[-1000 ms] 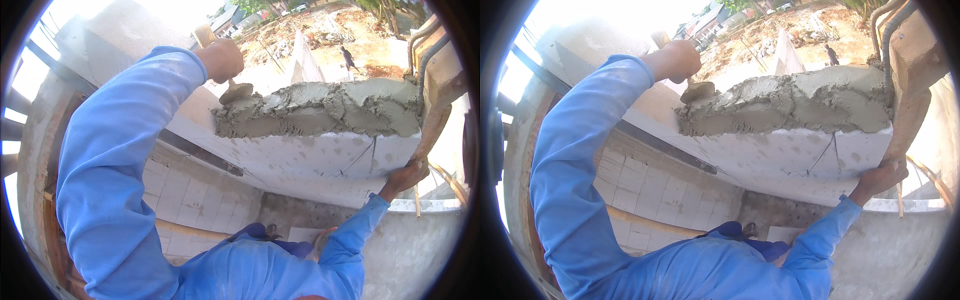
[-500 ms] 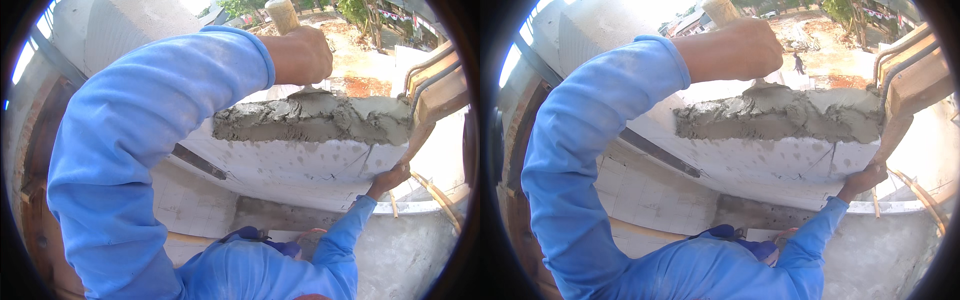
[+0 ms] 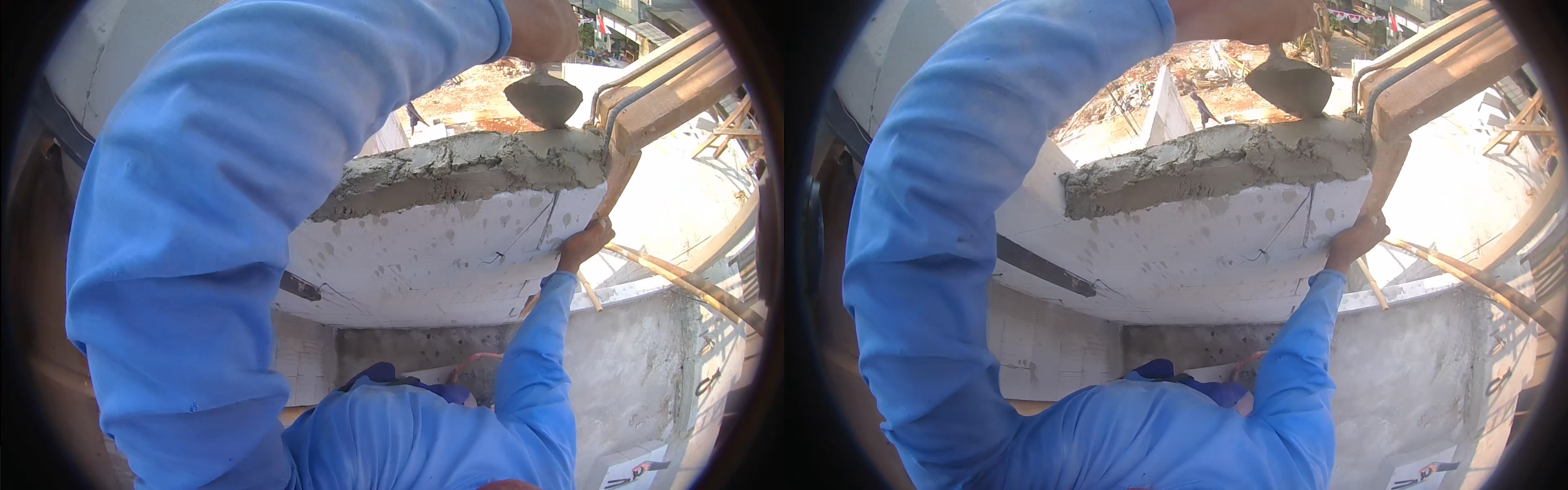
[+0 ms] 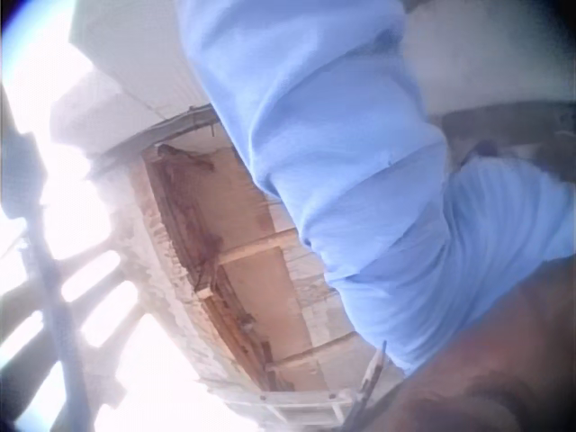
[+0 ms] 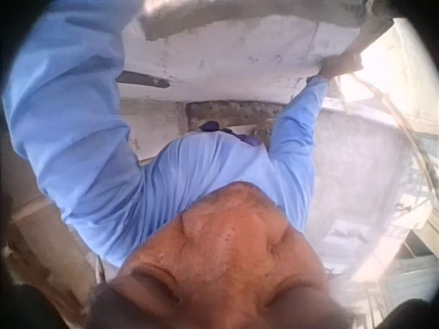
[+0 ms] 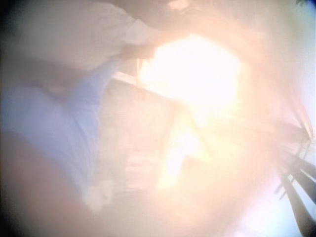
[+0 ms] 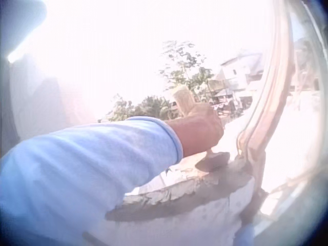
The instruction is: The person applies mortar to the top edge of a concrete block wall using a trowel, taking mortar from a bucket.
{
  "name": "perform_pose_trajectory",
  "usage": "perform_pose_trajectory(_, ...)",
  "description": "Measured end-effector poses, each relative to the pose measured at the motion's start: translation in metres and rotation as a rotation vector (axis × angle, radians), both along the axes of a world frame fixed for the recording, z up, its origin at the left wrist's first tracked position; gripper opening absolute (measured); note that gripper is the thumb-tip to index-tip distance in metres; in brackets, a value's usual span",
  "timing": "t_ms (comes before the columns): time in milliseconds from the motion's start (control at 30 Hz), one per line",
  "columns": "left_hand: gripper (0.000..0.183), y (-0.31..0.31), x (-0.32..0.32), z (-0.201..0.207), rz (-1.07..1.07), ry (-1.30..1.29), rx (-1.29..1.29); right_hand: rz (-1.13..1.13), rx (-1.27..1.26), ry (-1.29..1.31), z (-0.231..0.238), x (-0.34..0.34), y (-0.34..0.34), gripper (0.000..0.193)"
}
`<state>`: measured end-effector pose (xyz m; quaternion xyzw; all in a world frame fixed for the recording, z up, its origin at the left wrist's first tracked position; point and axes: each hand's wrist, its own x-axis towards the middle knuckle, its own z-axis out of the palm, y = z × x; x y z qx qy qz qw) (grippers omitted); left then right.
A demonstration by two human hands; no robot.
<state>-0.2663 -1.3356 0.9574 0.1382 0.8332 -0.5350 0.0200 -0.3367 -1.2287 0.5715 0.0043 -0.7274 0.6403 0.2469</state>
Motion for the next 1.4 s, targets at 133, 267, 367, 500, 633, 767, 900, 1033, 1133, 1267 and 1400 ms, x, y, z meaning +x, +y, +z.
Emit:
perform_pose_trajectory(133, 0.011, 0.02, 0.077, 0.041, -0.093, 0.225, 0.273, -0.044, 0.005, 0.029, 0.006, 0.003, -0.011, 0.04)
perform_pose_trajectory(267, 0.01, 0.047, 0.176, 0.048, -0.22, 0.373, 0.628, 0.058, 0.368, 0.066, 0.011, 0.003, -0.012, 0.042)
perform_pose_trajectory(367, 0.011, 0.031, 0.207, -0.017, -0.2, 0.258, 1.055, 0.165, 0.317, -0.108, 0.005, 0.012, 0.042, 0.039)
perform_pose_trajectory(500, 0.022, -0.023, 0.282, -0.143, 0.364, -0.041, 1.555, 0.294, 0.195, -0.139, -0.051, 0.066, 0.057, 0.03)
perform_pose_trajectory(633, 0.028, -0.061, 0.335, -0.208, 0.497, 0.244, 1.96, 0.134, 0.646, -0.089, -0.143, 0.135, 0.1, 0.031)
perform_pose_trajectory(767, 0.022, -0.076, 0.353, -0.186, 0.307, 0.331, 2.251, 0.257, 0.586, -0.276, -0.217, 0.197, 0.118, 0.03)
perform_pose_trajectory(900, 0.02, -0.086, 0.356, -0.176, 0.43, 0.317, 2.707, 0.381, 0.63, -0.347, -0.24, 0.234, 0.103, 0.027)
perform_pose_trajectory(1033, 0.019, -0.084, 0.363, -0.189, 0.607, 0.509, 2.917, 0.463, 0.815, -0.292, -0.239, 0.259, 0.093, 0.025)
perform_pose_trajectory(1133, 0.021, -0.064, 0.365, -0.202, 0.54, 0.661, 2.88, 0.498, 0.949, -0.176, -0.24, 0.268, 0.108, 0.021)
perform_pose_trajectory(1267, 0.016, -0.047, 0.363, -0.22, 0.333, 0.775, 2.899, 0.469, 0.945, -0.23, -0.236, 0.286, 0.112, 0.024)
perform_pose_trajectory(1400, 0.015, -0.046, 0.367, -0.277, -0.201, 0.651, 2.244, 0.429, 1.043, -0.336, -0.267, 0.315, 0.17, 0.023)
